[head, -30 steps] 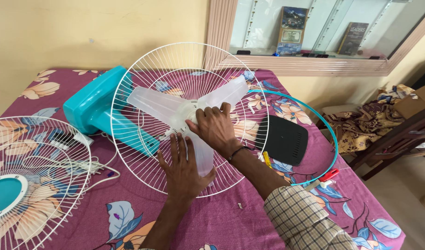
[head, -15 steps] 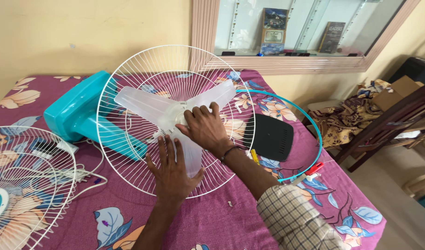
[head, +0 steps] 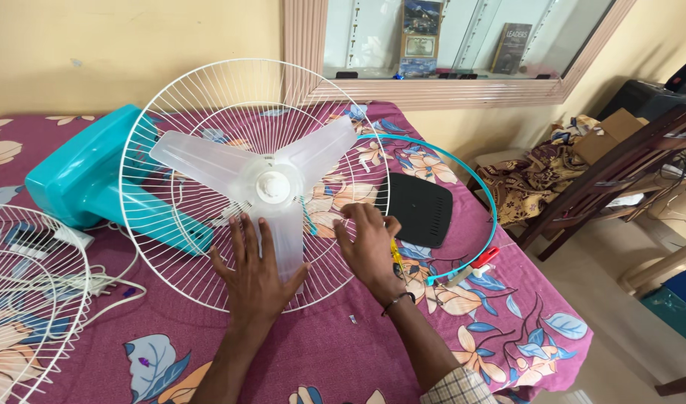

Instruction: The person assembles an electric fan by placing the fan blades onto the motor hub, securing them with a central cap, and attaching the front and rear wire cages. The fan is reassembled on a table with floral-patterned cloth.

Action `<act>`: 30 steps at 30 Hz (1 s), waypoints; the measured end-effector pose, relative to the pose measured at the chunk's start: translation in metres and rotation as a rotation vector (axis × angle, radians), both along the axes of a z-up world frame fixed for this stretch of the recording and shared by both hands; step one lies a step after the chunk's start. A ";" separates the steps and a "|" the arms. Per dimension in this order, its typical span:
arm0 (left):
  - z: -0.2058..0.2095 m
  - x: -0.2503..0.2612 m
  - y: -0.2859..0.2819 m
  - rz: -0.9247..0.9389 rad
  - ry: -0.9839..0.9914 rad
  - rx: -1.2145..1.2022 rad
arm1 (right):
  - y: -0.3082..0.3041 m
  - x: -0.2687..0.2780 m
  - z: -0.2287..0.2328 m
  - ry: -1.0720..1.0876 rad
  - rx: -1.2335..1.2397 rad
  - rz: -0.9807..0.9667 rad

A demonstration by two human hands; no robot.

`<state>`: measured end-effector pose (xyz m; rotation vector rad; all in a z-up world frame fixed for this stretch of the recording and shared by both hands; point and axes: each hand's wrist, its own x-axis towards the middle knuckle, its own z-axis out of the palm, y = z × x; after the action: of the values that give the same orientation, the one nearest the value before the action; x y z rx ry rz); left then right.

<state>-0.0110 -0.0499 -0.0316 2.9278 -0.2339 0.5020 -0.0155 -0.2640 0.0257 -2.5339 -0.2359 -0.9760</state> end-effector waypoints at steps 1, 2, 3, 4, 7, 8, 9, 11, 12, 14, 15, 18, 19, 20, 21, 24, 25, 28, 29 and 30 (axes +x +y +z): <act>-0.002 0.001 0.000 -0.024 -0.090 -0.046 | -0.006 -0.001 0.000 0.022 0.032 -0.027; -0.004 0.001 0.000 -0.047 -0.180 -0.092 | -0.011 -0.002 -0.001 -0.008 0.073 -0.051; -0.006 0.001 0.000 -0.072 -0.268 -0.138 | -0.017 -0.006 -0.003 -0.037 0.114 -0.076; -0.008 0.001 0.001 -0.083 -0.291 -0.159 | -0.021 -0.008 -0.004 -0.065 0.155 -0.101; -0.014 0.000 0.002 -0.104 -0.343 -0.202 | -0.030 -0.017 -0.013 -0.174 0.196 -0.151; -0.015 0.001 0.002 -0.099 -0.346 -0.202 | -0.033 -0.020 -0.016 -0.205 0.189 -0.150; -0.016 0.000 0.003 -0.096 -0.348 -0.201 | -0.034 -0.024 -0.020 -0.235 0.183 -0.152; -0.017 0.000 0.002 -0.087 -0.375 -0.180 | -0.037 -0.028 -0.026 -0.267 0.192 -0.153; -0.018 -0.001 0.002 -0.086 -0.386 -0.169 | -0.039 -0.028 -0.029 -0.270 0.207 -0.153; -0.018 -0.003 0.000 -0.118 -0.429 -0.211 | -0.046 -0.031 -0.030 -0.250 0.255 -0.161; -0.016 -0.004 0.001 -0.129 -0.455 -0.228 | -0.046 -0.030 -0.030 -0.229 0.300 -0.165; -0.011 -0.008 0.005 -0.150 -0.465 -0.308 | -0.047 -0.030 -0.028 -0.172 0.449 -0.127; -0.007 -0.006 0.008 -0.111 -0.481 -0.297 | -0.047 -0.028 -0.026 -0.159 0.502 -0.101; -0.003 -0.005 0.013 -0.073 -0.498 -0.287 | -0.048 -0.026 -0.025 -0.140 0.517 -0.107; -0.001 -0.004 0.018 -0.033 -0.512 -0.277 | -0.048 -0.026 -0.025 -0.119 0.532 -0.112; 0.006 -0.002 0.044 0.081 -0.545 -0.334 | -0.048 -0.027 -0.028 -0.082 0.533 -0.115; 0.007 -0.002 0.053 0.100 -0.552 -0.370 | -0.047 -0.027 -0.030 -0.075 0.526 -0.111; 0.008 0.000 0.077 0.163 -0.578 -0.476 | -0.037 -0.031 -0.040 -0.133 0.254 -0.103; 0.007 0.001 0.082 0.190 -0.586 -0.507 | -0.031 -0.031 -0.044 -0.151 0.178 -0.082; 0.006 0.001 0.086 0.217 -0.594 -0.539 | -0.024 -0.029 -0.047 -0.170 0.103 -0.060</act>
<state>-0.0101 0.0359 -0.0257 2.2266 0.1401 1.2410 -0.0440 -0.2875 -0.0212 -2.3796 -0.1554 -1.1973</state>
